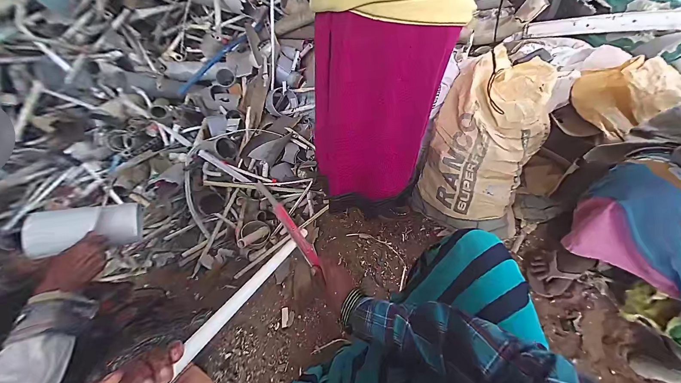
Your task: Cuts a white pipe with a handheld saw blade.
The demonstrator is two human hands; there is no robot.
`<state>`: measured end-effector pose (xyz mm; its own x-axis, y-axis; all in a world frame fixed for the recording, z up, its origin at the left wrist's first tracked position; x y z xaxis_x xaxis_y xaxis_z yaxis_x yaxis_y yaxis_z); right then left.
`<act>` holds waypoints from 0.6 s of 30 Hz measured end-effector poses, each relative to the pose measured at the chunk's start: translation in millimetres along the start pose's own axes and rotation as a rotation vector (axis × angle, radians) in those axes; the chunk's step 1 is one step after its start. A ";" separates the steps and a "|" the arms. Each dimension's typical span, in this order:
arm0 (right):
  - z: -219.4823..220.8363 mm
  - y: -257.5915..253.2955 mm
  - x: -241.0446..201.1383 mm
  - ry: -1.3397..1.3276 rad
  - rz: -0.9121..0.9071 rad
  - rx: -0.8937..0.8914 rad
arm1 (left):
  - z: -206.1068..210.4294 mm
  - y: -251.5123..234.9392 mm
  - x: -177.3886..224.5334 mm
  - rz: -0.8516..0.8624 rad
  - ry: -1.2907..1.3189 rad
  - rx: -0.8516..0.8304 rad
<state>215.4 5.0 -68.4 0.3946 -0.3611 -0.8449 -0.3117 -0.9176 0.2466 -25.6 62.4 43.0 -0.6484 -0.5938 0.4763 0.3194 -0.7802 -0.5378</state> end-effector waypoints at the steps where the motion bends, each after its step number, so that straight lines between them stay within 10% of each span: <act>1: -0.8 -3.3 1.5 0.010 0.035 0.004 | 1.9 4.2 2.7 0.030 -0.018 -0.040; 7: 48.3 39.2 -39.7 0.030 -0.320 -0.081 | 8.4 19.4 -10.8 0.021 0.015 -0.050; 13: 16.2 -22.3 26.5 -0.280 0.085 -0.003 | 27.5 20.1 9.2 0.093 0.081 -0.204; 18: 58.1 42.5 -36.8 -0.185 -0.383 -0.120 | 18.4 19.4 -4.9 0.047 0.089 -0.070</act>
<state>137.4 -11.0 -54.4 0.2972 0.0346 -0.9542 -0.0662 -0.9962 -0.0567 -3.5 46.6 43.0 -0.6939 -0.6069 0.3876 0.3035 -0.7346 -0.6068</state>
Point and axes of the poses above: each hand's wrist, its own y-axis away from the middle knuckle, its own z-axis out of the palm, x = y × z, the point moved 8 cm from there along -y, towards the middle knuckle, and after that the axes turned 4 degrees about -y, right-handed, at the moved point
